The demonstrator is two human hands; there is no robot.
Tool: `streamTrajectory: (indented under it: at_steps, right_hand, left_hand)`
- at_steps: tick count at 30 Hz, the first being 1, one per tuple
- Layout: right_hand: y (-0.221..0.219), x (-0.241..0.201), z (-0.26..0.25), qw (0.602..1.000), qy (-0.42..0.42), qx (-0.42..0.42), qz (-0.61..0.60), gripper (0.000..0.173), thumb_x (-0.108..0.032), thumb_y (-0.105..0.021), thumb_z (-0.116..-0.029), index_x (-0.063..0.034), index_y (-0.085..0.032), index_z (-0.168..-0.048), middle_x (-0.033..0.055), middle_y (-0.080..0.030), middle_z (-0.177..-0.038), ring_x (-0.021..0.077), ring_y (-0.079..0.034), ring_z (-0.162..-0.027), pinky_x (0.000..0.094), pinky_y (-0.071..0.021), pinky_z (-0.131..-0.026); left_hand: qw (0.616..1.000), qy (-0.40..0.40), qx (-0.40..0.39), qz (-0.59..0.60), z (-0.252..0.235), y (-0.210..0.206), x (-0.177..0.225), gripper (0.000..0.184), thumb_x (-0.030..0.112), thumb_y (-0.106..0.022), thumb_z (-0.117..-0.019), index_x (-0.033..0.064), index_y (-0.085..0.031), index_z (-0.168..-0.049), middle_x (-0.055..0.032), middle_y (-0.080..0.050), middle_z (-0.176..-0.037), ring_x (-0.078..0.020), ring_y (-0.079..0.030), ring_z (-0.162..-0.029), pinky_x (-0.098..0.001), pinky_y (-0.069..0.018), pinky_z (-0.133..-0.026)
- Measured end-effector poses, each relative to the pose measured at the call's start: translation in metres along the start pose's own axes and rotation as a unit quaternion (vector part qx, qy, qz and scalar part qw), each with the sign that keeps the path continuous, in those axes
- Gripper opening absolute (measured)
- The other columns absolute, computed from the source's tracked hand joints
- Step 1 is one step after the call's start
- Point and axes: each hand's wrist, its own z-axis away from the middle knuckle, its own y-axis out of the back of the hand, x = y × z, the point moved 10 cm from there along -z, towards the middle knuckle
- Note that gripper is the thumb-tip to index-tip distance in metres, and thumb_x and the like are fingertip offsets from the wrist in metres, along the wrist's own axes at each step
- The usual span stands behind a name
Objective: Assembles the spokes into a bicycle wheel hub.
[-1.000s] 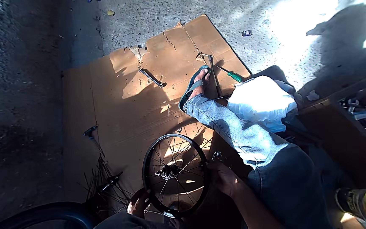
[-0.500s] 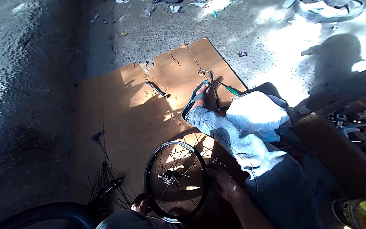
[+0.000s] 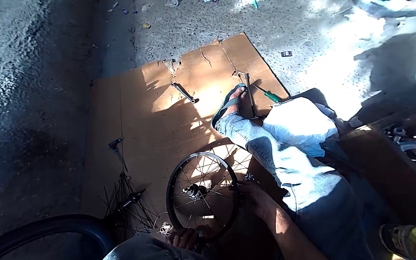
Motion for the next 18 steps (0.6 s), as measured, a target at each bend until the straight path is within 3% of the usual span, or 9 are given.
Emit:
streamTrajectory:
  at_steps: [1, 2, 3, 8, 10, 13, 16, 18]
  right_hand:
    - [0.001, 0.0, 0.0, 1.0, 0.001, 0.001, 0.002, 0.026, -0.011, -0.056, -0.1015, -0.0036, -0.059, -0.127, 0.016, -0.072, -0.102, 0.0244, -0.071, -0.08, 0.0383, -0.0597, -0.068]
    - [0.002, 0.0, 0.0, 1.0, 0.001, 0.001, 0.004, 0.027, -0.011, -0.056, -0.1017, -0.0037, -0.059, -0.127, 0.0159, -0.072, -0.101, 0.0242, -0.071, -0.079, 0.0379, -0.0597, -0.068]
    - [0.003, 0.0, -0.001, 1.0, 0.001, 0.001, 0.005, 0.027, -0.011, -0.056, -0.1019, -0.0036, -0.059, -0.127, 0.0158, -0.072, -0.101, 0.024, -0.071, -0.078, 0.0375, -0.0597, -0.068]
    - [0.002, 0.0, -0.001, 1.0, 0.004, -0.003, 0.004, 0.025, -0.011, -0.057, -0.1019, -0.0032, -0.06, -0.125, 0.015, -0.073, -0.1, 0.0229, -0.071, -0.078, 0.0365, -0.0599, -0.068]
    - [0.001, -0.002, -0.001, 1.0, 0.004, 0.0, 0.006, 0.023, -0.011, -0.057, -0.1018, -0.0034, -0.061, -0.124, 0.0147, -0.073, -0.1, 0.0229, -0.071, -0.078, 0.0364, -0.0594, -0.067]
    - [-0.001, -0.003, 0.0, 1.0, -0.001, -0.005, 0.005, 0.025, -0.01, -0.057, -0.1013, -0.0034, -0.06, -0.125, 0.0147, -0.072, -0.1, 0.023, -0.07, -0.077, 0.0363, -0.0592, -0.067]
    - [-0.004, -0.002, 0.001, 1.0, 0.001, -0.013, 0.006, 0.026, -0.013, -0.059, -0.1009, -0.0037, -0.06, -0.126, 0.0143, -0.073, -0.098, 0.0234, -0.071, -0.078, 0.0384, -0.0596, -0.068]
    - [-0.005, -0.003, 0.003, 1.0, 0.005, -0.011, 0.007, 0.027, -0.013, -0.06, -0.1005, -0.0036, -0.061, -0.126, 0.0143, -0.072, -0.096, 0.0237, -0.07, -0.078, 0.0396, -0.0596, -0.068]
  left_hand:
    - [1.0, -0.019, -0.02, -0.011, 0.01, -0.013, -0.003, 0.031, 0.06, -0.061, -0.0917, 0.0369, -0.073, -0.108, 0.0124, -0.072, -0.113, -0.014, -0.061, -0.11, -0.0398, -0.0417, -0.101]
    - [0.998, -0.052, 0.039, -0.015, 0.024, -0.026, -0.009, 0.032, 0.063, -0.058, -0.0912, 0.0393, -0.074, -0.105, 0.0147, -0.073, -0.108, -0.0118, -0.063, -0.105, -0.0401, -0.0409, -0.099]
    - [0.997, -0.061, 0.036, -0.013, 0.028, -0.032, -0.01, 0.031, 0.063, -0.057, -0.0919, 0.0396, -0.073, -0.105, 0.0151, -0.073, -0.107, -0.011, -0.063, -0.103, -0.0398, -0.0394, -0.1]
    - [0.998, -0.059, -0.007, 0.02, -0.007, 0.004, 0.016, 0.025, 0.048, -0.06, -0.0942, 0.0266, -0.073, -0.097, 0.0053, -0.074, -0.097, -0.014, -0.068, -0.095, -0.034, -0.0478, -0.1]
    - [0.997, -0.047, -0.049, 0.035, -0.02, 0.011, 0.021, 0.023, 0.043, -0.062, -0.0932, 0.024, -0.076, -0.093, 0.0039, -0.076, -0.095, -0.0147, -0.071, -0.092, -0.0354, -0.0528, -0.096]
    - [0.986, -0.002, -0.152, 0.073, -0.031, 0.017, 0.025, 0.025, 0.037, -0.064, -0.0954, 0.0168, -0.078, -0.098, -0.0015, -0.077, -0.103, -0.0212, -0.072, -0.099, -0.0451, -0.0515, -0.101]
    - [0.993, 0.02, -0.081, 0.084, -0.029, 0.03, 0.016, 0.029, 0.045, -0.067, -0.0932, 0.0186, -0.076, -0.101, -0.0065, -0.074, -0.108, -0.0232, -0.069, -0.101, -0.0441, -0.0489, -0.102]
    - [0.989, 0.034, -0.007, 0.146, -0.029, 0.057, -0.006, 0.026, 0.03, -0.064, -0.0995, 0.0086, -0.075, -0.11, -0.0225, -0.071, -0.114, -0.037, -0.068, -0.107, -0.0507, -0.052, -0.1]
